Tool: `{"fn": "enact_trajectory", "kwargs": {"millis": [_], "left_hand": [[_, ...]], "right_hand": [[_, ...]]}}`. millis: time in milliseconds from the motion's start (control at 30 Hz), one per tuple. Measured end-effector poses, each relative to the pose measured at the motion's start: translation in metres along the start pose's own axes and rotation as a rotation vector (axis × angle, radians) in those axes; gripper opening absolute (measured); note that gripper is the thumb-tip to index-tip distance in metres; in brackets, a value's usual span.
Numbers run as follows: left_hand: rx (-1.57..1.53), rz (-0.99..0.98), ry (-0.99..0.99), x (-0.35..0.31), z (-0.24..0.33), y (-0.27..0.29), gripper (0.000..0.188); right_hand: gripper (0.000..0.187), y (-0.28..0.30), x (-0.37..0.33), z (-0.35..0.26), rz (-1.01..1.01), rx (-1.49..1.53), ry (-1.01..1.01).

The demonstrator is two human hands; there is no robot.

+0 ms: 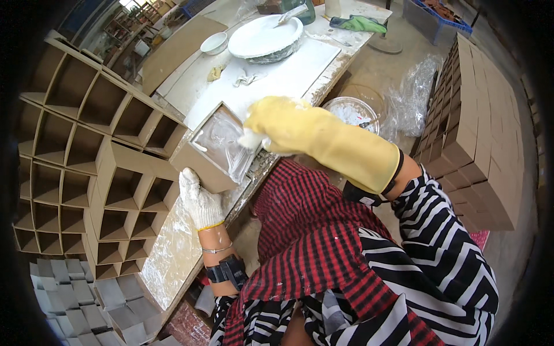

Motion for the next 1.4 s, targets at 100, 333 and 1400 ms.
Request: {"fn": "enact_trajectory", "kwargs": {"millis": [100,333,1400], "left_hand": [[-0.009,-0.016,0.026,0.0,0.001,-0.001,0.024],[-0.003,-0.015,0.021,0.007,0.007,-0.009,0.023],[0.17,-0.028,0.247,0.079,-0.014,-0.015,0.031]], "right_hand": [[0.02,0.009,0.008,0.009,0.024,-0.013,-0.074],[0.02,-0.012,-0.005,0.003,-0.014,-0.08,0.03],[0.033,0.011,0.046,0.042,-0.187,-0.026,-0.296]]}}
Point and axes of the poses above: each hand's wrist, its own x-axis towards the middle knuckle, its own y-axis out of the back of the hand, z = x × y, the point moved 8 cm from there along x, towards the middle knuckle, and after that the axes turned 5 degrees about -y, right-handed, at the moved point
